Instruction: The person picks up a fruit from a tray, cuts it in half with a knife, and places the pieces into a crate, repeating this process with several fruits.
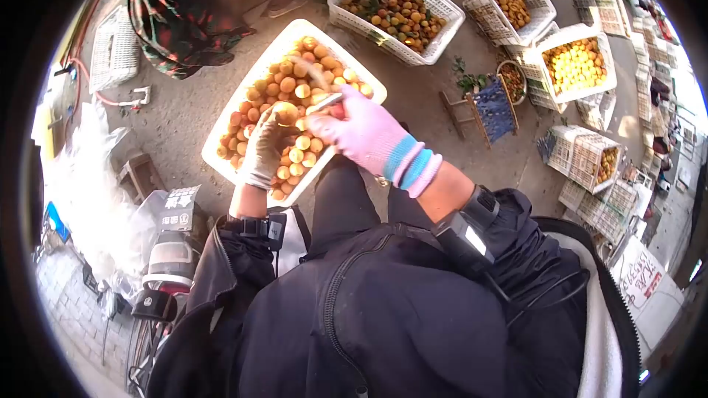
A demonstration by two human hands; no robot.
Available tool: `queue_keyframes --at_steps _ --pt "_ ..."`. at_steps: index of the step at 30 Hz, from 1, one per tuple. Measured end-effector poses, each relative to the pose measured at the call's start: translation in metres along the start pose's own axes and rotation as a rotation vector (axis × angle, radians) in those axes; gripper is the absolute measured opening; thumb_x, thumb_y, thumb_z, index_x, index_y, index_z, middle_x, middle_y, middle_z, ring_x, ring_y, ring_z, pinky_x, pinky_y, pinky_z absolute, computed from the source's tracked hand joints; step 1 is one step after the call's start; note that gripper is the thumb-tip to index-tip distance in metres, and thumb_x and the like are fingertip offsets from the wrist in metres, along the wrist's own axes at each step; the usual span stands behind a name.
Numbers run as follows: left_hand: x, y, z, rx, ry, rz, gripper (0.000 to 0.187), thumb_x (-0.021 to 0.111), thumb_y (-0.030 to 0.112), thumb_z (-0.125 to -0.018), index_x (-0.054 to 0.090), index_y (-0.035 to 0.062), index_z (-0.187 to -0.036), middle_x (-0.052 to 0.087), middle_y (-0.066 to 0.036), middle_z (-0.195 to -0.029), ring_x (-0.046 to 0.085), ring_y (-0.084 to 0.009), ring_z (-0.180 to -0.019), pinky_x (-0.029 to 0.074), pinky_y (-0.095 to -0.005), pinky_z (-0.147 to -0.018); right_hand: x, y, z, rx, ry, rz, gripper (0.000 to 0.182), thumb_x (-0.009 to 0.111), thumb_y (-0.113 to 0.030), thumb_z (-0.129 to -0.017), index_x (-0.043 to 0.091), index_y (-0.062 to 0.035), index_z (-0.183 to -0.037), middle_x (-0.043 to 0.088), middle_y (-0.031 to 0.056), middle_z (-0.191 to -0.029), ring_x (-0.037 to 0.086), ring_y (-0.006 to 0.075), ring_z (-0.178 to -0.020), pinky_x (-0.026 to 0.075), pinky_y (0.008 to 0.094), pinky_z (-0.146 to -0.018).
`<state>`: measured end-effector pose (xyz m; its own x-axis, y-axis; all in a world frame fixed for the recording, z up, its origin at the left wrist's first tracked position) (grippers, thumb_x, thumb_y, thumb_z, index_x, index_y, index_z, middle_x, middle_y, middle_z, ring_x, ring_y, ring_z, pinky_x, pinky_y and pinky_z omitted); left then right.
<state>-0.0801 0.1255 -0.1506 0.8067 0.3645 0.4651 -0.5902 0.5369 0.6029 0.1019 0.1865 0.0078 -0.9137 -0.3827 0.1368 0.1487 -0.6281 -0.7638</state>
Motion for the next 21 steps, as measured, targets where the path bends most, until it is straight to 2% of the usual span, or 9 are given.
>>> queue_keyframes --at_steps 1,2,3,6,9,11,14,18,21 --pt "0.026 0.017 0.021 0.022 -0.034 0.075 0.038 0.057 0.03 -0.095 0.05 0.0069 -0.124 0.062 -0.008 -0.108 0.062 -0.0179 -0.087 0.05 -0.0258 -0.067 -0.016 0.012 0.004 0.066 0.02 -0.088 0.034 0.063 -0.023 -0.092 0.05 -0.0023 -0.116 0.061 0.0023 -0.088 0.054 0.006 -0.061 0.044 0.0206 -0.053" --pt "0.043 0.034 0.035 0.048 -0.101 0.049 0.038 0.058 0.029 -0.095 0.049 0.0071 -0.125 0.062 -0.008 -0.109 0.062 -0.019 -0.089 0.05 -0.0254 -0.069 -0.028 0.027 0.006 0.061 0.064 -0.084 0.044 0.062 -0.031 -0.093 0.048 -0.0024 -0.123 0.059 0.0008 -0.076 0.05 0.0045 -0.054 0.039 0.0187 -0.046" --pt "0.059 0.042 0.048 0.066 -0.139 0.105 0.036 0.057 0.026 -0.095 0.049 0.0073 -0.126 0.062 -0.008 -0.109 0.062 -0.0194 -0.089 0.05 -0.0262 -0.069 -0.034 0.03 0.011 0.041 0.042 -0.088 0.044 0.062 -0.031 -0.093 0.048 -0.0024 -0.123 0.059 0.0008 -0.076 0.05 0.0045 -0.054 0.039 0.0187 -0.046" --pt "0.099 0.047 0.072 0.095 -0.179 0.283 0.033 0.055 0.021 -0.096 0.049 0.0079 -0.126 0.061 -0.01 -0.11 0.062 -0.0196 -0.09 0.051 -0.0269 -0.066 -0.043 0.033 0.032 0.098 -0.021 -0.06 0.042 0.045 -0.04 -0.1 0.054 -0.0085 -0.126 0.065 0.0014 -0.1 0.054 0.0016 -0.057 0.039 0.0142 -0.041" --pt "0.144 0.046 0.09 0.188 -0.193 0.176 0.042 0.058 0.024 -0.094 0.046 0.0095 -0.131 0.059 -0.008 -0.115 0.061 -0.0181 -0.092 0.052 -0.0264 -0.072 -0.049 0.013 0.056 0.066 -0.114 -0.158 0.042 0.046 -0.042 -0.099 0.057 -0.0106 -0.125 0.062 -0.0012 -0.081 0.05 0.0021 -0.05 0.037 0.0146 -0.038" --pt "0.17 0.041 0.103 0.246 -0.145 -0.081 0.059 0.063 0.029 -0.089 0.039 0.0094 -0.14 0.054 -0.008 -0.122 0.06 -0.0165 -0.098 0.049 -0.0278 -0.082 -0.058 0.005 0.062 0.016 -0.12 -0.231 0.04 0.049 -0.041 -0.099 0.058 -0.0102 -0.123 0.059 -0.0026 -0.075 0.049 0.0016 -0.051 0.036 0.0148 -0.04" --pt "0.207 0.034 0.121 0.371 -0.196 -0.255 0.064 0.062 0.032 -0.092 0.034 0.0049 -0.142 0.056 -0.011 -0.121 0.064 -0.0185 -0.091 0.051 -0.027 -0.071 -0.077 -0.007 0.068 -0.182 -0.148 -0.505 0.033 0.055 -0.036 -0.097 0.06 -0.0098 -0.117 0.054 -0.0053 -0.073 0.045 -0.0005 -0.053 0.033 0.014 -0.046" --pt "0.232 0.038 0.145 0.391 -0.091 -0.167 0.048 0.063 0.036 -0.091 0.045 0.0071 -0.124 0.062 -0.01 -0.108 0.065 -0.0192 -0.089 0.054 -0.0282 -0.068 -0.091 -0.038 0.1 -0.285 -0.201 -0.474 0.036 0.054 -0.035 -0.098 0.057 -0.0086 -0.121 0.054 -0.0052 -0.08 0.043 -0.001 -0.056 0.034 0.014 -0.05" --pt "0.246 0.04 0.161 0.484 -0.091 -0.189 0.048 0.066 0.036 -0.089 0.045 0.0072 -0.121 0.061 -0.01 -0.108 0.064 -0.0188 -0.091 0.056 -0.0297 -0.073 -0.09 -0.046 0.107 -0.412 -0.232 -0.515 0.039 0.052 -0.034 -0.099 0.051 -0.0078 -0.128 0.055 -0.0034 -0.088 0.043 -0.0005 -0.057 0.033 0.0148 -0.049"
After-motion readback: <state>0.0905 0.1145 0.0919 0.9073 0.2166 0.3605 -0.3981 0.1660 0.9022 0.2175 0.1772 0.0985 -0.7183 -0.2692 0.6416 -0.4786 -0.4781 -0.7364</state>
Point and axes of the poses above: each hand's wrist, its own z-axis away from the middle knuckle, its own x-axis out of the palm, y = z × x, the point moved 6 cm from there along -z, towards the middle knuckle
